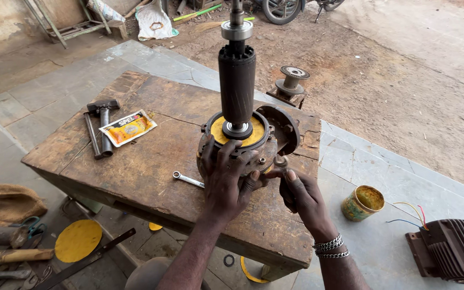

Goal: The person aligns a pump housing with a yellow gasket onto a motor assembly mounted on a workbench, pressing the parts together by hand. They then use wrenches to tighten bolts around the housing flange, repositioning around the assembly to reach each bolt.

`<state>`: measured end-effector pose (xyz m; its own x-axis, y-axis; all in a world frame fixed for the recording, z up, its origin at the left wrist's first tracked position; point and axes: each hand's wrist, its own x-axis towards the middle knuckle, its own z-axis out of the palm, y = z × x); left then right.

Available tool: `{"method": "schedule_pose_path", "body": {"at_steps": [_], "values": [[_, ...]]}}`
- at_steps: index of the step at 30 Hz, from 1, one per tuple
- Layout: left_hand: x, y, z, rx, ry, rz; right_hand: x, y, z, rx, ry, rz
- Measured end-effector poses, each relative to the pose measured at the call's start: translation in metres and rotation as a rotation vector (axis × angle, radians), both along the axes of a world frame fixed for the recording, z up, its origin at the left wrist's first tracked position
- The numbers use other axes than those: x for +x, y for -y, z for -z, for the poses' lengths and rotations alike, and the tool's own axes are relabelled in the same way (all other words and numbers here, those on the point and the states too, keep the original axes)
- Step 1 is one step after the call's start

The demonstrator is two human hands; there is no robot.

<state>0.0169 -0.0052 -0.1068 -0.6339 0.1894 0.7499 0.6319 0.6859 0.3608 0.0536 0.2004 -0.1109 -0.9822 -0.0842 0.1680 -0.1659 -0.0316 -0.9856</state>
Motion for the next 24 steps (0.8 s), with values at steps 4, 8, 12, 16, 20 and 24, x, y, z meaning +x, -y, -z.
{"method": "schedule_pose_path", "body": {"at_steps": [4, 8, 12, 16, 20, 24], "values": [[0.002, 0.005, 0.000, 0.066, -0.004, 0.068, 0.003, 0.016, -0.010, 0.455, -0.295, 0.132], [-0.001, 0.005, 0.000, 0.078, 0.025, 0.058, 0.001, 0.018, -0.010, 0.615, -0.526, 0.151], [-0.005, 0.003, 0.004, 0.113, 0.052, 0.053, 0.001, 0.018, 0.009, 0.006, -0.290, 0.026], [-0.005, -0.001, 0.008, 0.110, 0.051, -0.001, -0.001, 0.028, 0.033, -0.461, -0.276, -0.097], [-0.004, 0.000, 0.009, 0.030, 0.009, -0.004, -0.017, 0.029, 0.042, -0.495, -0.229, 0.093], [-0.004, -0.001, 0.010, -0.070, -0.009, -0.033, -0.038, 0.014, 0.046, -0.703, -0.120, 0.324]]}}
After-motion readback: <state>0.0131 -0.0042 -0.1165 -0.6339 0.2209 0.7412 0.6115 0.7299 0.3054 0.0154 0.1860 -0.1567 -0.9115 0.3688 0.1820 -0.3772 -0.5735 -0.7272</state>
